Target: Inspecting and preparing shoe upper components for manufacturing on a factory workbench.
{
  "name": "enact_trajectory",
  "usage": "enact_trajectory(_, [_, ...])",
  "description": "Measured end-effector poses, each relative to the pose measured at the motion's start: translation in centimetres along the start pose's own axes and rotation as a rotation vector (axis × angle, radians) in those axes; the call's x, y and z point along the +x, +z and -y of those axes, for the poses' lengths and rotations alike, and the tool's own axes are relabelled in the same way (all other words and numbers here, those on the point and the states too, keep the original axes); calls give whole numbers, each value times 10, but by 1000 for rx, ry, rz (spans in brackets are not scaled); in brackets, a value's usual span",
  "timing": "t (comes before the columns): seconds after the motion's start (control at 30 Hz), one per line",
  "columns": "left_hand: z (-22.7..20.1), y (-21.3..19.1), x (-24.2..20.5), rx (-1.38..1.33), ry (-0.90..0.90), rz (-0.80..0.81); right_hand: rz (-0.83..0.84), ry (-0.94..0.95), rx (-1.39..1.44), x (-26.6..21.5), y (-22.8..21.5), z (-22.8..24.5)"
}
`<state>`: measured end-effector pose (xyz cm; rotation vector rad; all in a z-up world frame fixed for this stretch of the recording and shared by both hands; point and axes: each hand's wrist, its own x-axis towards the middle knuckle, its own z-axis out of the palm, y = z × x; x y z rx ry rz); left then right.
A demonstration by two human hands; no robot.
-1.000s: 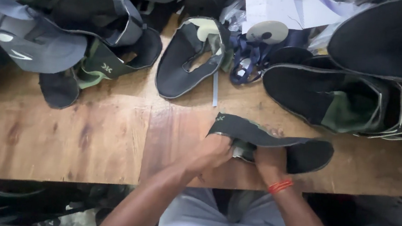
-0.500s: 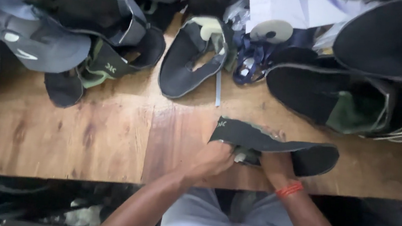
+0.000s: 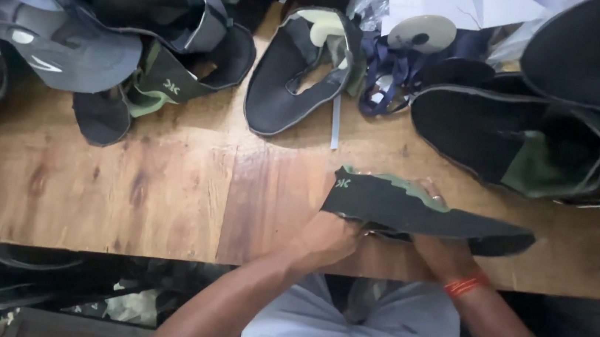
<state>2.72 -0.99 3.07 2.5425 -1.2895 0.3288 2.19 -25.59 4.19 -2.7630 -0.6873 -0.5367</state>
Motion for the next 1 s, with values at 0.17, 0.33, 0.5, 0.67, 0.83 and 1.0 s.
enact_trajectory(0.17, [1, 7, 4, 189, 83, 260, 34, 58, -24, -12, 7, -17])
enact_trajectory(0.33, [12, 15, -5, -201, -115, 84, 108, 48, -85, -12, 12, -20])
enact_trajectory(0.5, [17, -8, -4, -129, 50, 119, 92, 51, -5, 3, -8, -7])
enact_trajectory(0.67, [22, -13, -1, -228, 50, 86, 131, -9, -61, 0, -13, -12])
enact_trajectory(0.83, [25, -9, 0, -139, 202, 5, 145, -326, -506, -2, -21, -17])
enact_trajectory(1.0, [18, -16, 1, -81, 156, 118, 171, -358, -499, 2, -27, -8])
